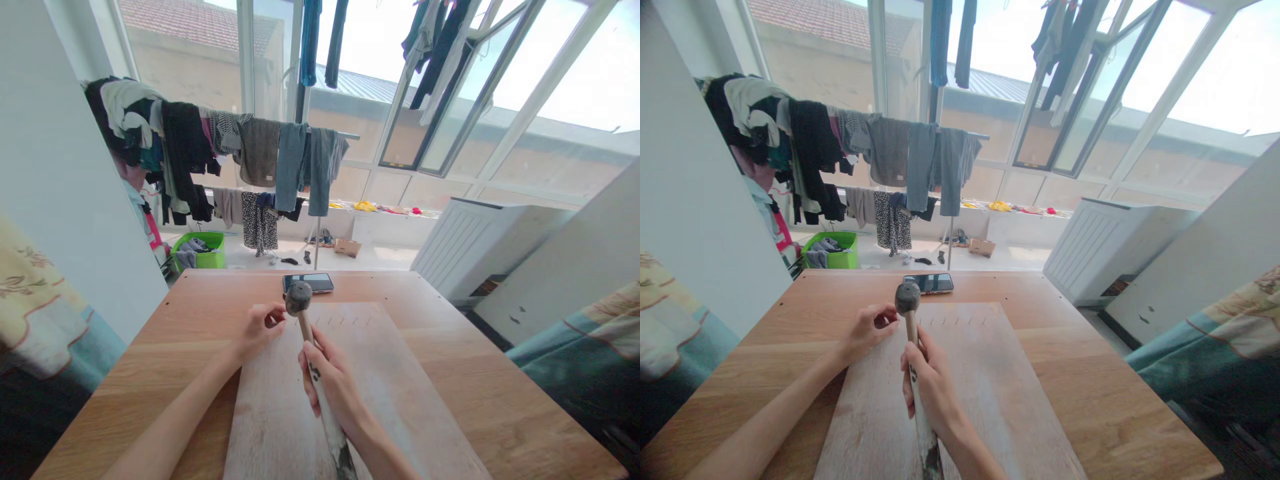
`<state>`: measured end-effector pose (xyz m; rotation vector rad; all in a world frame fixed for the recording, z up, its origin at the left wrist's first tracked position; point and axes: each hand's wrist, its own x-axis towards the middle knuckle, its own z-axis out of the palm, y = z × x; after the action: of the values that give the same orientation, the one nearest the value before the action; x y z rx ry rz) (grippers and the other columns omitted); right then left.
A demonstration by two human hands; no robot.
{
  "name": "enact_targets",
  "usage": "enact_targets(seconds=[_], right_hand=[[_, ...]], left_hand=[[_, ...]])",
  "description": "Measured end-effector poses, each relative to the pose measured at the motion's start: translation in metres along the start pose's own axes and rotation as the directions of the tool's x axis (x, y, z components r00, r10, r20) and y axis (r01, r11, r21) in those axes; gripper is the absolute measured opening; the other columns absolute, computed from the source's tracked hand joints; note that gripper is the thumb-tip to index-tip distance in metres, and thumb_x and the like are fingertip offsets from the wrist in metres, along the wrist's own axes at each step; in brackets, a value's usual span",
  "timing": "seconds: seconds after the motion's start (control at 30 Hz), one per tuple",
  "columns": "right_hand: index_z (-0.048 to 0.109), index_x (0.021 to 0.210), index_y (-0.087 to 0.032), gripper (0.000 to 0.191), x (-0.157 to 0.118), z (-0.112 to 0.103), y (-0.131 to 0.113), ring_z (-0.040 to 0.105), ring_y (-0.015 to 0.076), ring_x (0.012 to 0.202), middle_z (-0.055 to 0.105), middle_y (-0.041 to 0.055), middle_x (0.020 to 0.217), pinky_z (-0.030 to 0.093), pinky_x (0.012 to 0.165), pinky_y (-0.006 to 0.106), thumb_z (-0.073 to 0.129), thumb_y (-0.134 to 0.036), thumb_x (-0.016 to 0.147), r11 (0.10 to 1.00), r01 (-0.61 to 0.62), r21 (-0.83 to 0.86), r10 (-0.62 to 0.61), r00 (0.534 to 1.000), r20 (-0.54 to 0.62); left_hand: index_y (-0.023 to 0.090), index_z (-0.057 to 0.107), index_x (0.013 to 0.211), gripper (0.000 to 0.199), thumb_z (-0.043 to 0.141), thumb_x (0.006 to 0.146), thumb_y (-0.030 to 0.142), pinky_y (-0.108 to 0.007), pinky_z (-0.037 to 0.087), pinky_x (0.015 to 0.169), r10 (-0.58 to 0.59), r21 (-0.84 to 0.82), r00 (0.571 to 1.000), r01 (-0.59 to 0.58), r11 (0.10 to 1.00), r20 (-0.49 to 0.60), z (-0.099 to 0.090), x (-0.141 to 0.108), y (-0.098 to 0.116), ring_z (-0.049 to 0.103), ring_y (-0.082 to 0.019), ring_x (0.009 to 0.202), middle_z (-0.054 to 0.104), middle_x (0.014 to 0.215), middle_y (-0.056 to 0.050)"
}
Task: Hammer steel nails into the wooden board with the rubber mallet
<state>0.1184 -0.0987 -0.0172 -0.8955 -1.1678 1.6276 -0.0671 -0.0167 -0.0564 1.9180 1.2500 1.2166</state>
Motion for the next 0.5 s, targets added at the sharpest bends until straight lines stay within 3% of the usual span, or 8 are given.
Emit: enact_targets(seconds=[0.5], right_hand=[[0.057, 0.114, -0.019, 0.036, 0.003, -0.002, 0.013, 0.044, 0.0017, 0.029, 0.052, -0.008, 0.072, 0.034, 0.023, 0.012, 0.057, -0.045, 0.089, 0.999, -0.018, -0.033, 0.019, 0.999, 0.032]], left_hand=[[0.017, 0.067, 0.089, 0.016, 0.058, 0.077, 0.024, -0.021, 0.045, 0.058, 0.039, 0.018, 0.999, -0.04, 0.999, 0.026, 0.0, 0.0, -0.003, 0.058, -0.012, 0.061, 0.068, 0.071, 0.001]])
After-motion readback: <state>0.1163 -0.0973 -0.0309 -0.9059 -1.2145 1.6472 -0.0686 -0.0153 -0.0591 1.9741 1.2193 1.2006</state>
